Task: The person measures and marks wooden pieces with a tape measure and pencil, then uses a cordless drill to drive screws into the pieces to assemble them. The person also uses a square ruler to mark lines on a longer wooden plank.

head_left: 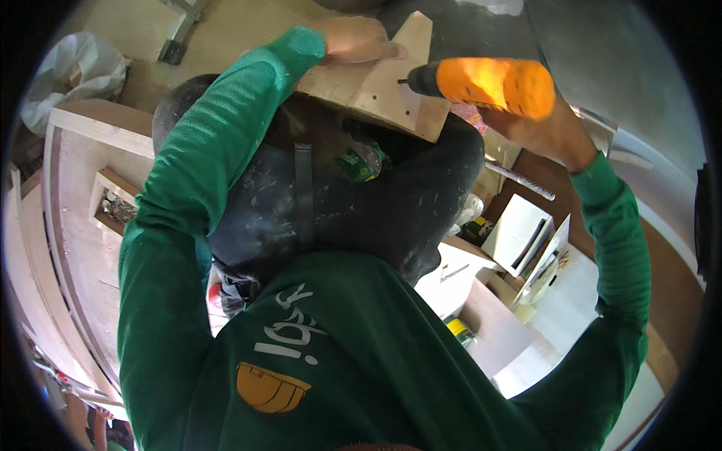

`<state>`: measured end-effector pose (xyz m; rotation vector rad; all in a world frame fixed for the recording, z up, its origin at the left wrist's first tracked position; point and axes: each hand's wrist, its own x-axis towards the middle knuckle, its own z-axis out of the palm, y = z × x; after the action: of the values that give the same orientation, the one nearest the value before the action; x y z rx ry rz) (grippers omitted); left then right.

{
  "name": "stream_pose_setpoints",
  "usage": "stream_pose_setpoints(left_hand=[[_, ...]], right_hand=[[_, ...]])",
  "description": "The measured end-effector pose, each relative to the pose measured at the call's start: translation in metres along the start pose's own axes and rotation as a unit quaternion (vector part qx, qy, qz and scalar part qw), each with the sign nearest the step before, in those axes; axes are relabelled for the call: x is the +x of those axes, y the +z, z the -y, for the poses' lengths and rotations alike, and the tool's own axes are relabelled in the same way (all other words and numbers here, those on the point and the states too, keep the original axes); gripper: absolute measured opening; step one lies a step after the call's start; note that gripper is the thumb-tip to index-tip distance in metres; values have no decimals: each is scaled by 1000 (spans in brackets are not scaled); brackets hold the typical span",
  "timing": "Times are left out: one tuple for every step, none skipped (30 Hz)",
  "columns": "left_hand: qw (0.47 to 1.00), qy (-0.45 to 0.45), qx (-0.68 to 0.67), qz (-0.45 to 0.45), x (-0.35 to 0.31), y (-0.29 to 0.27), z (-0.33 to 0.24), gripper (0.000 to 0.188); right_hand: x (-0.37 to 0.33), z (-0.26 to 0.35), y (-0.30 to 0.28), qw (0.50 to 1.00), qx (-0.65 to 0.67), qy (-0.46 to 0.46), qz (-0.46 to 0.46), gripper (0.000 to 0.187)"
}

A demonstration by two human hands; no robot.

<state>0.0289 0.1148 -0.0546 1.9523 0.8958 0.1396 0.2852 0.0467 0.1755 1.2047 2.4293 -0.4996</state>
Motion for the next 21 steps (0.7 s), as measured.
stream_pose_setpoints(left_hand=[[1000,12,4,-12,-1,-1,3,78],[999,23,7,-28,-3,-3,8,79],[998,42,10,-39,-2,-1,8,80],[999,34,-8,-28,0,1,7,80],[999,20,-27,-18,-4,1,7,79],[999,5,-45,-9,-5,0,6,78],[997,0,-71,0,-5,-2,4,80],[998,-7,-68,-10,-6,-2,8,80],[997,-12,-70,-19,-3,3,13,81],[997,-17,-72,-28,-1,8,18,81],[998,-18,-47,-38,-3,9,19,81],[998,-18,-24,-50,-6,9,19,82],[998,-19,3,-63,-9,5,18,82],[997,-27,1,-78,-16,0,16,82],[996,-30,-1,-88,-21,-1,11,82],[996,-25,-10,-90,-18,1,4,82],[990,-17,-20,-138,-7,0,7,82],[983,-7,-31,-179,12,3,14,83],[973,-9,-34,-226,17,3,19,83],[979,-17,-99,-177,27,7,3,84],[979,-25,-162,-122,40,10,-22,84]], right_hand=[[2,5,0,999,-19,-25,-30,44],[8,9,-3,996,-43,-52,-58,46],[11,13,3,999,-28,-11,-41,47],[8,8,7,996,72,-13,-42,42],[0,12,9,994,65,2,-84,41],[-11,19,12,990,58,18,-126,40],[-22,25,16,987,92,43,-128,40],[-26,32,29,981,129,59,-131,40],[-35,39,42,974,167,78,-130,41],[-54,43,58,967,134,78,-204,39],[-81,46,79,953,102,80,-275,38],[-113,53,98,933,177,141,-281,38],[-147,62,120,903,252,197,-287,39],[-175,70,143,864,296,281,-295,37],[-207,79,172,814,337,368,-299,35],[-240,88,212,738,396,418,-350,33],[-269,93,252,654,450,448,-413,32],[-299,102,299,637,398,488,-445,26],[-300,121,304,575,494,489,-431,18],[-326,135,348,547,472,542,-429,16],[-353,152,395,511,451,595,-425,16]])
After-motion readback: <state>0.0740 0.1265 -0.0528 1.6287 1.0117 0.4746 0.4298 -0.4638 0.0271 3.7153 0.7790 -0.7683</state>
